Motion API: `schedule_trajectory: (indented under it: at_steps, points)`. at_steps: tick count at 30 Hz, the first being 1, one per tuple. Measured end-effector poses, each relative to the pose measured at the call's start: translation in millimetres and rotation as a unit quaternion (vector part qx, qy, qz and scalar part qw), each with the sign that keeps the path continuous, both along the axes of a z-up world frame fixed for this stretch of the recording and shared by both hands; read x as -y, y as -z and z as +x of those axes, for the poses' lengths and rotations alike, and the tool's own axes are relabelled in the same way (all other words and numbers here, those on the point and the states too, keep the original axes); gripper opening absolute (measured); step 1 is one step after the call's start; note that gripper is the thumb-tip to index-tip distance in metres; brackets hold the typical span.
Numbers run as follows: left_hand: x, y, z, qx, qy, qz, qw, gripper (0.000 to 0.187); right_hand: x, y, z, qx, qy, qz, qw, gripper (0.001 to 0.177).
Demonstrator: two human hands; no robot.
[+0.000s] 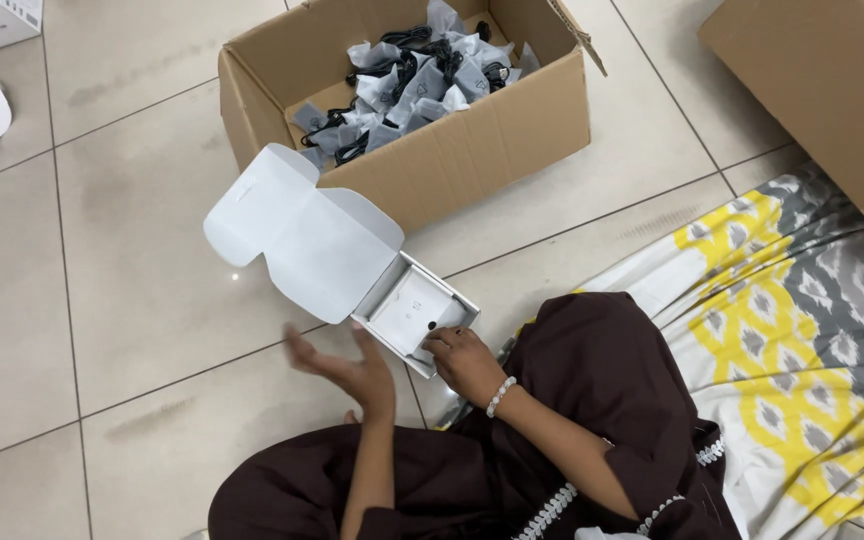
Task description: The person packs electronic components, including cables and cases, into retail product boxes.
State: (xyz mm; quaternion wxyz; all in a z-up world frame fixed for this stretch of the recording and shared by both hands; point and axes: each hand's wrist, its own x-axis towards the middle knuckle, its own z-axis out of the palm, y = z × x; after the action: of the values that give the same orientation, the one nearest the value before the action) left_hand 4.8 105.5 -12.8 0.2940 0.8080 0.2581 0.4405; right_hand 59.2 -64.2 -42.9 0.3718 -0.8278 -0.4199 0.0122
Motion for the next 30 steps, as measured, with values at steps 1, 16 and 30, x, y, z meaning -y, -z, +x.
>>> schedule_trajectory:
  at_steps: [1,16,30]
  points:
    - [6,-2,-1,0.0,-0.001,-0.002,1.0,0.079,1,-4,-1,0.0,-0.001,-0.002,1.0,0.033]
    - [25,57,23,-0.551,0.183,0.237,0.779,0.087,-6,4,9,0.089,0.06,-0.147,0.983,0.016]
    - [6,85,20,-0.458,0.205,0.255,0.826,0.088,-30,2,44,0.13,-0.022,-0.17,0.977,0.028]
